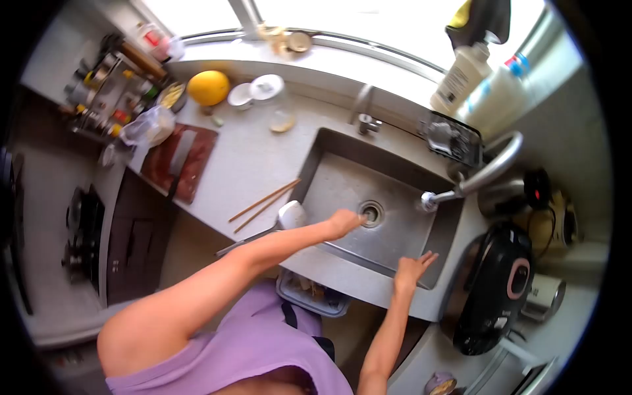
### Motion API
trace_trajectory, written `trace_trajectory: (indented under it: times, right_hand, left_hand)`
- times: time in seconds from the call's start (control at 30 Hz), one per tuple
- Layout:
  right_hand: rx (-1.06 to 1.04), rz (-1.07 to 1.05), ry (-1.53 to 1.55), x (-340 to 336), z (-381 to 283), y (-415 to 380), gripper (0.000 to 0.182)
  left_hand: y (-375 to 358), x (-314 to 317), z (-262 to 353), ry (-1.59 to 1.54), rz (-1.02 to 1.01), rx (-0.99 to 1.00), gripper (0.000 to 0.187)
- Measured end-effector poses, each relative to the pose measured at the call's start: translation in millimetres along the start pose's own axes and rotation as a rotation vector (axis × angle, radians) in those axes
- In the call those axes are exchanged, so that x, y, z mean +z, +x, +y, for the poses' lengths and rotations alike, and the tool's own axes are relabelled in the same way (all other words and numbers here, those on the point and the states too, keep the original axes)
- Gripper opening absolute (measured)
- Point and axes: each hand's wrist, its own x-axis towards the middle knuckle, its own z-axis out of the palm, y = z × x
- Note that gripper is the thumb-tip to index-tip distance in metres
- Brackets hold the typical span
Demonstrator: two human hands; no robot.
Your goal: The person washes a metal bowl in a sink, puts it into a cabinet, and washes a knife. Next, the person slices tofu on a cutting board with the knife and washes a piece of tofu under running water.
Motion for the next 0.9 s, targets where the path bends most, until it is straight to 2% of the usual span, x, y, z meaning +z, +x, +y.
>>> trace_trajectory:
  times: [0.03, 0.07, 0.1, 0.13, 0.17, 0.23, 0.27, 0.3, 0.33, 0.37, 0.4, 0.43, 0.5, 0.53, 0.57, 0.6, 0.63, 0.67, 0.7, 0.73, 0.8, 0.83, 0.9]
  right_hand:
    - [-0.118, -0.074, -0.168, 1.3, 12.9, 7.6, 0.044]
    - [-0.089, 0.044, 0.245, -35.7, -10.2, 2.2, 0.045]
    - [-0.031, 0.100, 0.681, -76.1, -32.0, -37.9, 0.045]
    - [-0.222, 0.101, 0.811, -105.2, -33.7, -57.1, 0.050]
    - [-0.422, 0.112, 0.939, -133.2, -36.6, -65.8, 0.054]
    - [-0.613, 0.142, 1.225, -174.2, -44.2, -94.2, 0.056]
    - [-0.829, 0.081, 1.416, -168.6, -32.8, -90.2, 0.049]
    - [-0.984, 0.015, 1.712, -147.0, -20.6, -73.3, 0.051]
    - [-0.706, -0.074, 1.612, -134.7, -15.7, -60.4, 0.046]
    - [-0.432, -0.152, 1.490, -118.8, -14.8, -44.7, 0.040]
    - [-0.085, 0.182, 0.618, -70.3, -17.6, -0.3, 0.031]
    - [-0.097, 0.181, 0.613, -53.0, -32.9, -11.0, 0.031]
    - [-0.220, 1.003, 0.205, -35.6, -78.8, -31.5, 0.023]
    - [-0.222, 0.997, 0.207, -30.1, -100.2, -41.8, 0.023]
    - [-0.138, 0.774, 0.499, -27.1, -122.1, -50.3, 0.023]
    - [-0.055, 0.546, 0.774, -26.3, -146.9, -55.7, 0.023]
    - [-0.169, 0.461, 0.713, -18.4, -177.3, -55.2, 0.022]
    - [-0.283, 0.370, 0.648, -4.5, -214.6, -48.2, 0.021]
    - [-0.423, 0.214, 0.809, 11.9, -259.7, -41.5, 0.021]
    - [-0.509, 0.050, 0.975, 31.0, -312.2, -34.3, 0.022]
    - [-0.579, -0.221, 1.053, 66.4, -424.2, -27.3, 0.026]
    - [-0.636, -0.213, 1.047, 89.9, -482.4, -21.6, 0.033]
    - [-0.555, -0.165, 0.973, 113.4, -589.7, -17.8, 0.051]
  left_hand:
    - [-5.4, 8.9, 9.6, 0.197, -0.148, 0.024, 0.023]
    - [1.3, 3.5, 6.7, 0.394, -0.287, 0.037, 0.020]
    - [0.6, 8.4, -0.8, 0.274, 0.085, 0.246, 0.016]
    - [-2.0, -12.4, 2.9, 0.178, 0.267, 0.333, 0.014]
    - [-3.8, -54.8, 16.7, -0.043, 0.260, 0.266, 0.019]
    - [-19.8, -136.0, 29.2, -0.448, 0.442, 0.328, 0.030]
    - [-24.8, -156.9, 34.7, -0.998, 0.399, 0.299, 0.035]
    - [-28.6, -171.0, 35.1, -1.543, 0.334, 0.270, 0.039]
    - [-24.8, -167.1, 30.7, -1.865, 0.234, 0.171, 0.039]
    - [-5.3, -130.9, 16.7, -1.359, 0.432, 0.140, 0.043]
    - [-13.9, -98.4, 5.4, -1.361, 0.455, 0.134, 0.043]
    - [-25.7, -67.9, -4.0, -1.026, 0.407, 0.073, 0.044]
    - [-41.8, -58.3, -29.7, -0.344, 0.324, -0.046, 0.047]
    - [-73.2, -55.7, -45.8, -0.724, 0.471, -0.041, 0.047]
    - [-116.2, -59.3, -64.6, -1.105, 0.606, -0.025, 0.048]
    - [-160.7, -74.5, -78.2, -1.416, 0.634, -0.162, 0.049]
    - [-206.3, -84.3, -102.0, -1.721, 0.666, -0.223, 0.049]
    - [-254.6, -92.9, -121.5, -1.791, 0.817, -0.308, 0.050]
    - [-292.6, -90.1, -150.1, -1.743, 1.005, -0.432, 0.050]
    - [-336.4, -95.7, -177.0, -1.717, 1.074, -0.513, 0.049]
    - [-399.1, -88.4, -244.9, -1.543, 1.296, -0.576, 0.050]
    - [-422.0, -79.9, -277.9, -1.462, 1.407, -0.579, 0.051]
    - [-461.0, -82.6, -327.2, -1.543, 1.418, -0.711, 0.050]
